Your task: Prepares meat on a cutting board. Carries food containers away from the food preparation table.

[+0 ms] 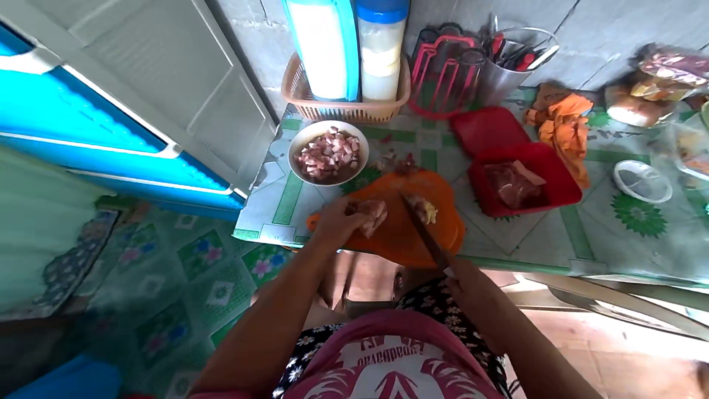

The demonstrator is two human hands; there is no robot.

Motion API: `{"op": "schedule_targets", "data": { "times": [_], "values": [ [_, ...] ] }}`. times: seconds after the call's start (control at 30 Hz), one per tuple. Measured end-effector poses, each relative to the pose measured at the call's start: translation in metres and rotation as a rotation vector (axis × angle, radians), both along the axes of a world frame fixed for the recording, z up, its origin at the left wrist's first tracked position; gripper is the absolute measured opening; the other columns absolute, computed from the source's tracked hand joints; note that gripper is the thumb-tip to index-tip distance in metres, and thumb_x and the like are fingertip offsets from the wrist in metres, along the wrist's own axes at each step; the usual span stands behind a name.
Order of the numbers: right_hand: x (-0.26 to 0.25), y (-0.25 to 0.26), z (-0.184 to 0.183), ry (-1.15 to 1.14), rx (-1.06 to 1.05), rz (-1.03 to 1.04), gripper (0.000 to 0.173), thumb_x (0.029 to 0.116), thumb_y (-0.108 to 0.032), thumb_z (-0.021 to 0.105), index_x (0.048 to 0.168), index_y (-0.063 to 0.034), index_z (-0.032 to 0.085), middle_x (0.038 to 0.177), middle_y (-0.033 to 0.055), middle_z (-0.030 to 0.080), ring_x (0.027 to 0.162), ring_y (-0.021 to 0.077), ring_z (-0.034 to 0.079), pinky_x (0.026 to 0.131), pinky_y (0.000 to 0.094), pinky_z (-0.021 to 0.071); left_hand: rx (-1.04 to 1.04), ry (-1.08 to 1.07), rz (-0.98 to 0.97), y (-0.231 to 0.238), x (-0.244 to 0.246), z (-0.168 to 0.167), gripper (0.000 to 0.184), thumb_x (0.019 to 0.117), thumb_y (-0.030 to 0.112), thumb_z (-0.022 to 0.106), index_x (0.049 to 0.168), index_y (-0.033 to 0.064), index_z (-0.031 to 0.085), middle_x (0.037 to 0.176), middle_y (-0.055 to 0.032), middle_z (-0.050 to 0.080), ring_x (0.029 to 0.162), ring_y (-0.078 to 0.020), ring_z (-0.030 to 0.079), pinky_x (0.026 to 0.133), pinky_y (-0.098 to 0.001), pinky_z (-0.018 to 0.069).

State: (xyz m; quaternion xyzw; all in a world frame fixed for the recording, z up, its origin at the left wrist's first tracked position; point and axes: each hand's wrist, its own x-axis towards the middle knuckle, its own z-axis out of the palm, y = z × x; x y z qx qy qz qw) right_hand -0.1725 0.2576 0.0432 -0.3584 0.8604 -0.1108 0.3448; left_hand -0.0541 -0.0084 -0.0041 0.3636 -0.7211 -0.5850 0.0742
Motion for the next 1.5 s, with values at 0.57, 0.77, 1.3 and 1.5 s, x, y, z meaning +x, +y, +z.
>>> {"op": "schedule_targets", "data": {
  "times": [0.57, 0.77, 1.3, 1.5],
  "values": [
    [0.041, -0.007, 0.024, 0.052, -0.018, 0.144, 0.067, 0.1052, -0.010, 0.048, 0.165, -0.0177, 0.020, 0.142, 0.0204, 0.053, 0.105, 0.0337, 0.069, 0.087, 0.0482, 0.0588, -0.305, 0.324, 0.032, 0.019, -0.009, -0.040, 0.032, 0.0873, 0.024, 0.077, 0.114, 0.0073, 0.071, 0.112, -0.0091, 0.066, 0.094, -0.0124, 0.066, 0.082, -0.0308, 0.0577],
    [0.039, -0.004, 0.034, 0.010, 0.008, 0.146, 0.066, 0.1042, -0.009, 0.047, 0.165, -0.0171, 0.023, 0.132, 0.0210, 0.058, 0.103, 0.0338, 0.068, 0.085, 0.0488, 0.0582, -0.399, 0.380, 0.085, 0.022, -0.010, -0.052, 0.032, 0.0863, 0.029, 0.078, 0.111, 0.0090, 0.075, 0.107, -0.0084, 0.066, 0.093, -0.0132, 0.064, 0.080, -0.0307, 0.0569],
    [0.037, -0.058, 0.039, 0.087, 0.120, 0.219, 0.066, 0.1073, -0.013, 0.046, 0.166, -0.0136, 0.016, 0.138, 0.0234, 0.056, 0.113, 0.0368, 0.066, 0.094, 0.0496, 0.0559, -0.525, 0.485, 0.120, 0.024, -0.010, -0.064, 0.025, 0.0834, 0.023, 0.078, 0.100, 0.0048, 0.077, 0.094, -0.0065, 0.071, 0.086, -0.0104, 0.067, 0.079, -0.0269, 0.0578],
    [0.037, -0.079, 0.030, 0.119, 0.125, 0.214, 0.068, 0.1076, -0.011, 0.045, 0.166, -0.0167, 0.012, 0.141, 0.0226, 0.053, 0.116, 0.0343, 0.065, 0.096, 0.0464, 0.0558, -0.574, 0.515, 0.128, 0.025, -0.012, -0.067, 0.022, 0.0832, 0.019, 0.079, 0.099, 0.0052, 0.075, 0.097, -0.0077, 0.070, 0.088, -0.0130, 0.067, 0.079, -0.0302, 0.0588]
  ]
}}
